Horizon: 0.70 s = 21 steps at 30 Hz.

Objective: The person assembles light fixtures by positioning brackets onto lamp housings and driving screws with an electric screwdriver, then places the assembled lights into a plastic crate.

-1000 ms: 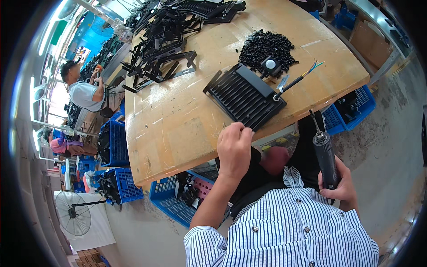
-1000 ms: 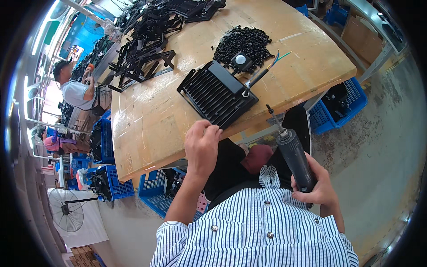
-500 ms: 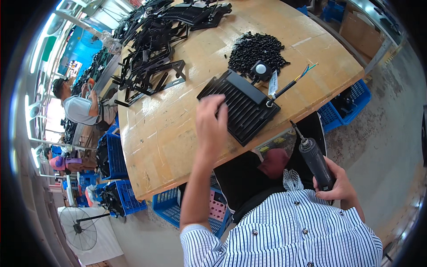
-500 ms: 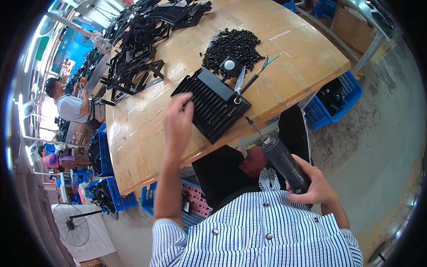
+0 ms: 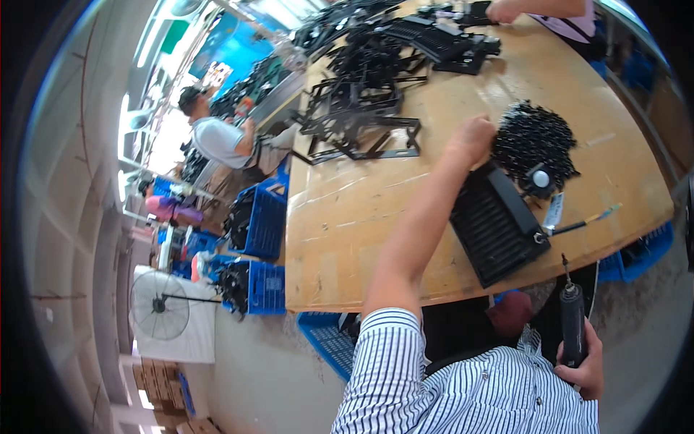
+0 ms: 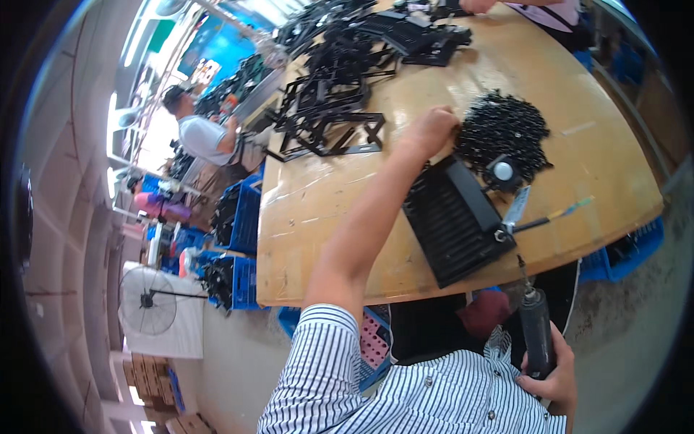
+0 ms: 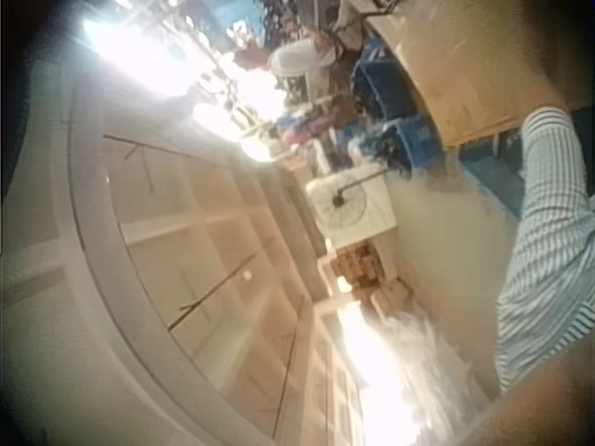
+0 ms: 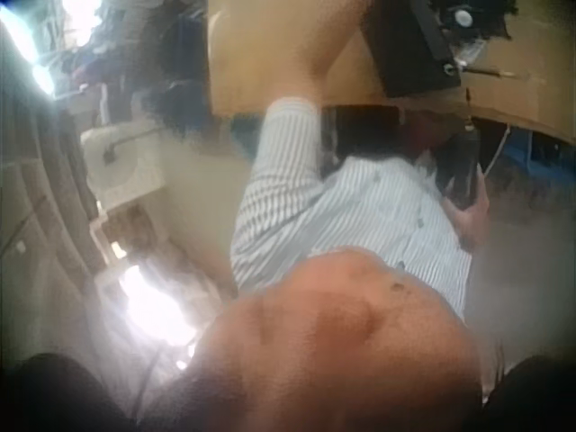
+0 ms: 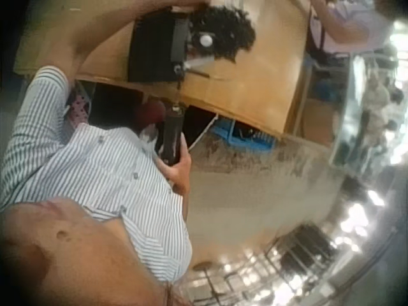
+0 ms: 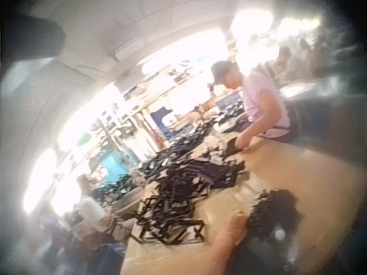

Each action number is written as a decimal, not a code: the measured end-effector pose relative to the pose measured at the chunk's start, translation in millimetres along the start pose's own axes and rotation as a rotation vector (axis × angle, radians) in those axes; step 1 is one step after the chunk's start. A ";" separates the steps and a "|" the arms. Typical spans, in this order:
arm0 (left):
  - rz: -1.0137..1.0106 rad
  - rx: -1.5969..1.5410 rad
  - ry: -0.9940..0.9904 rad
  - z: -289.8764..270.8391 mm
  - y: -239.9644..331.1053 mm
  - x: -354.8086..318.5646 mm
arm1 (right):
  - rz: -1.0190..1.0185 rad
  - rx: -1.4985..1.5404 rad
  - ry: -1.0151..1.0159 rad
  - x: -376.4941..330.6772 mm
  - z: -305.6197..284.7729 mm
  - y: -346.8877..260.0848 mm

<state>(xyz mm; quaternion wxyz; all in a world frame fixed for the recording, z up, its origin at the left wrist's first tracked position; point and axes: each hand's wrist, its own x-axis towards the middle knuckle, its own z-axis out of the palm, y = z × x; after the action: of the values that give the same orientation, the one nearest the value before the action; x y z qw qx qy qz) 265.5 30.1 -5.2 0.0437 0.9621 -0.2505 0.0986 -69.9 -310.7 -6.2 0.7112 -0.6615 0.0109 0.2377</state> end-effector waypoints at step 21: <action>-0.250 -0.591 0.425 -57.1 53.8 -67.4 | 0.048 -0.084 -0.073 4.2 0.9 -14.7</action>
<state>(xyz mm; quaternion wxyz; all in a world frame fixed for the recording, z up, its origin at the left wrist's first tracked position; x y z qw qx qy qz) 171.9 22.8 38.1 0.3816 0.8893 -0.1344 0.2134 -61.2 -308.7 6.2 0.6768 -0.6812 -0.0093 0.2790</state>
